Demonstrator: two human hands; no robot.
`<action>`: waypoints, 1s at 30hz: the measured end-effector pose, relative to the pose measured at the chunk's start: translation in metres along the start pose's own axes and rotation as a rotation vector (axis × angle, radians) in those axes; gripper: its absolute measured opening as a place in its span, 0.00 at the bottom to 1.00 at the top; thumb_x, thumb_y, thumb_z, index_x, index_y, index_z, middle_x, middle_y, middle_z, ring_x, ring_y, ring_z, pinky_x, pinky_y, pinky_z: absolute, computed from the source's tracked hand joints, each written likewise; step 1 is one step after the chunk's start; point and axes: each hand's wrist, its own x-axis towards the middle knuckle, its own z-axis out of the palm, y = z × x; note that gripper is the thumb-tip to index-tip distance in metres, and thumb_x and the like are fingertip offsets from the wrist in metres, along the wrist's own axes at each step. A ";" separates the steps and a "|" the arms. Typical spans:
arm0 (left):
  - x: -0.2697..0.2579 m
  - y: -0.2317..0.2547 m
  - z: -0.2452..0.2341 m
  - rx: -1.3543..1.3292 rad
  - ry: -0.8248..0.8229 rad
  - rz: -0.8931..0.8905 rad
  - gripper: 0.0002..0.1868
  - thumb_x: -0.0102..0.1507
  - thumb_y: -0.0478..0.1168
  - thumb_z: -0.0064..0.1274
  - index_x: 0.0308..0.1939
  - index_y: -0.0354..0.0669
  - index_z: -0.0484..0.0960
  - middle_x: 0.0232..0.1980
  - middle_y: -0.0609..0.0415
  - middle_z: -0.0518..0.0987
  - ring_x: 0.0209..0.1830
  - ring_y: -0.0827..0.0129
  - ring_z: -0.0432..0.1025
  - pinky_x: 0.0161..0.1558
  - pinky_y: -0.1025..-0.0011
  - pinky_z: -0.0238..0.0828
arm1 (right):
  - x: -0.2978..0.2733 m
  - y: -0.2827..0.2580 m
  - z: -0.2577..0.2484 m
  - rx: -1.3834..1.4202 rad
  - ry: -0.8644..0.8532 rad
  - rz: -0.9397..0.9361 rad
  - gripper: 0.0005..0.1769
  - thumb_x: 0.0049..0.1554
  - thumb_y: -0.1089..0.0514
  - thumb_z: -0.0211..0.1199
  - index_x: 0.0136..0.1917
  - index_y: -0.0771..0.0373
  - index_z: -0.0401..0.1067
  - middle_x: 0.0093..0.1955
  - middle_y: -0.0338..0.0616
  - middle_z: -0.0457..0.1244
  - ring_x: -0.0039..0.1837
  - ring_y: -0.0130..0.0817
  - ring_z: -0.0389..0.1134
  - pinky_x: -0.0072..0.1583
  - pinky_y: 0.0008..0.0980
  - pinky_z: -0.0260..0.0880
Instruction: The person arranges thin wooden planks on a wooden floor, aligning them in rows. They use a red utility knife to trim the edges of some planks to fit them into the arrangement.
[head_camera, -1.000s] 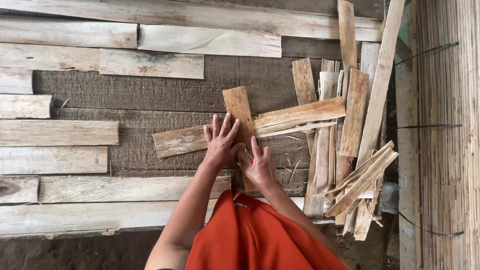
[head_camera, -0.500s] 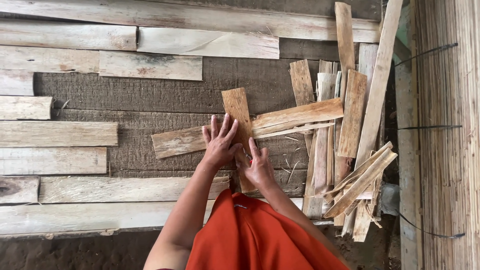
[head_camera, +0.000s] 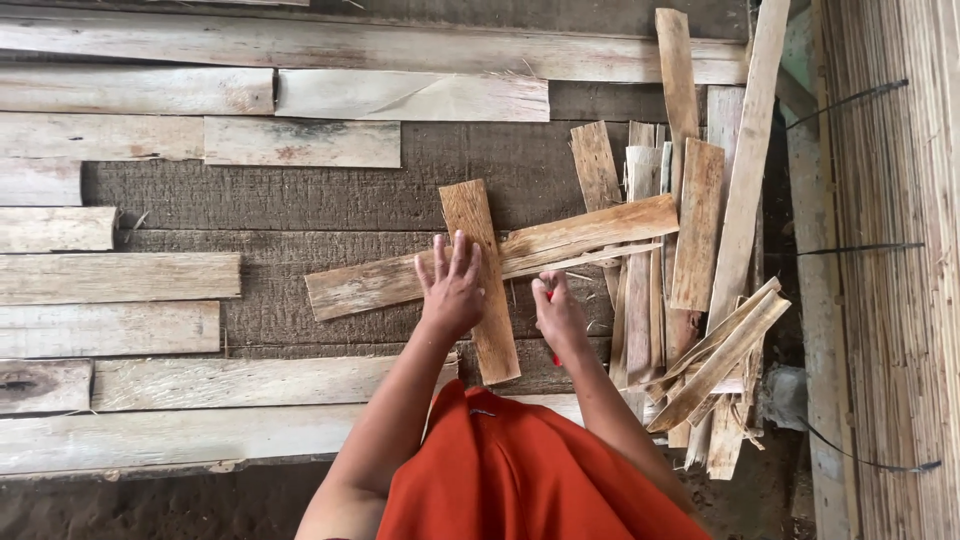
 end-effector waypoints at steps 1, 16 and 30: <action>0.003 0.000 0.005 0.003 0.005 0.000 0.42 0.65 0.49 0.49 0.81 0.54 0.50 0.85 0.47 0.33 0.83 0.40 0.23 0.72 0.30 0.18 | -0.005 -0.005 -0.001 0.003 0.002 -0.004 0.26 0.62 0.34 0.45 0.65 0.48 0.62 0.35 0.49 0.69 0.40 0.48 0.76 0.51 0.49 0.75; 0.012 0.024 -0.011 0.199 -0.193 -0.029 0.58 0.59 0.56 0.64 0.82 0.51 0.43 0.84 0.35 0.32 0.82 0.37 0.24 0.72 0.29 0.28 | 0.020 -0.043 0.000 -0.240 -0.053 -0.135 0.15 0.69 0.48 0.39 0.61 0.57 0.58 0.37 0.63 0.68 0.42 0.60 0.74 0.45 0.54 0.75; 0.018 0.015 0.005 0.146 -0.125 -0.006 0.44 0.65 0.46 0.57 0.81 0.52 0.51 0.84 0.37 0.36 0.82 0.34 0.30 0.66 0.27 0.45 | 0.021 -0.099 0.021 -0.608 -0.099 -0.223 0.16 0.65 0.45 0.38 0.59 0.54 0.55 0.41 0.62 0.70 0.51 0.62 0.74 0.56 0.57 0.73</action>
